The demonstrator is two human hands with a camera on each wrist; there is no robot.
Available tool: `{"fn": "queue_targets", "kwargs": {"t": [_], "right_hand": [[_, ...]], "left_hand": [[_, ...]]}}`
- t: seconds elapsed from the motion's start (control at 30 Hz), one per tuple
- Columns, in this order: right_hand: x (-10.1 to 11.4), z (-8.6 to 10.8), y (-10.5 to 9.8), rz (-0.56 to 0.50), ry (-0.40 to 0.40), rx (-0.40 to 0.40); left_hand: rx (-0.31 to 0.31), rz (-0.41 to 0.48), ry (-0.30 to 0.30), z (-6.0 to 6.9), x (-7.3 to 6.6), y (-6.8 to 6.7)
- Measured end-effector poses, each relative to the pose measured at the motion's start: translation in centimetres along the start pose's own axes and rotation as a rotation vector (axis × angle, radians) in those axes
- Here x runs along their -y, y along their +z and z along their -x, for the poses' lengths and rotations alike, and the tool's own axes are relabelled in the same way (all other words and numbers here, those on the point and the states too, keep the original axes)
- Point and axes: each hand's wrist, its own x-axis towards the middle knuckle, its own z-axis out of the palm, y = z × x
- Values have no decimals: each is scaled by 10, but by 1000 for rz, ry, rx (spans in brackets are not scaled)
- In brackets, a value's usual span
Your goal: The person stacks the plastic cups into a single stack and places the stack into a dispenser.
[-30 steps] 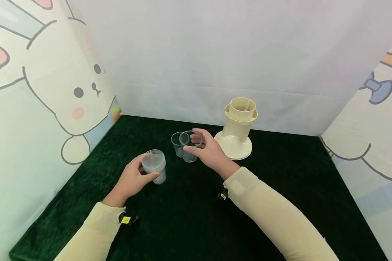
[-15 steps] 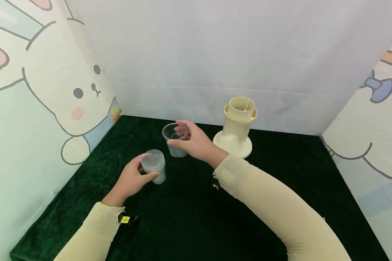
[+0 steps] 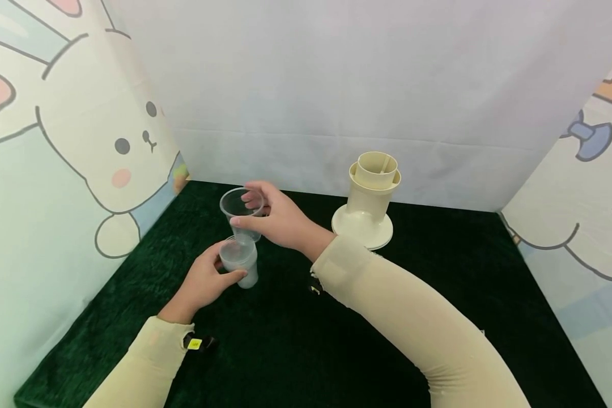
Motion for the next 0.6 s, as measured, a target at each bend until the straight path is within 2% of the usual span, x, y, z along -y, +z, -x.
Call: {"fn": "queue_targets", "kwargs": {"t": [0.37,0.6], "right_hand": [[0,-7,17,-43,5,-13],[-4,-8,30,-33,-6,19]], "left_hand": [[10,39,24,0,2,0],[22,31,-2,0,1,-3]]}}
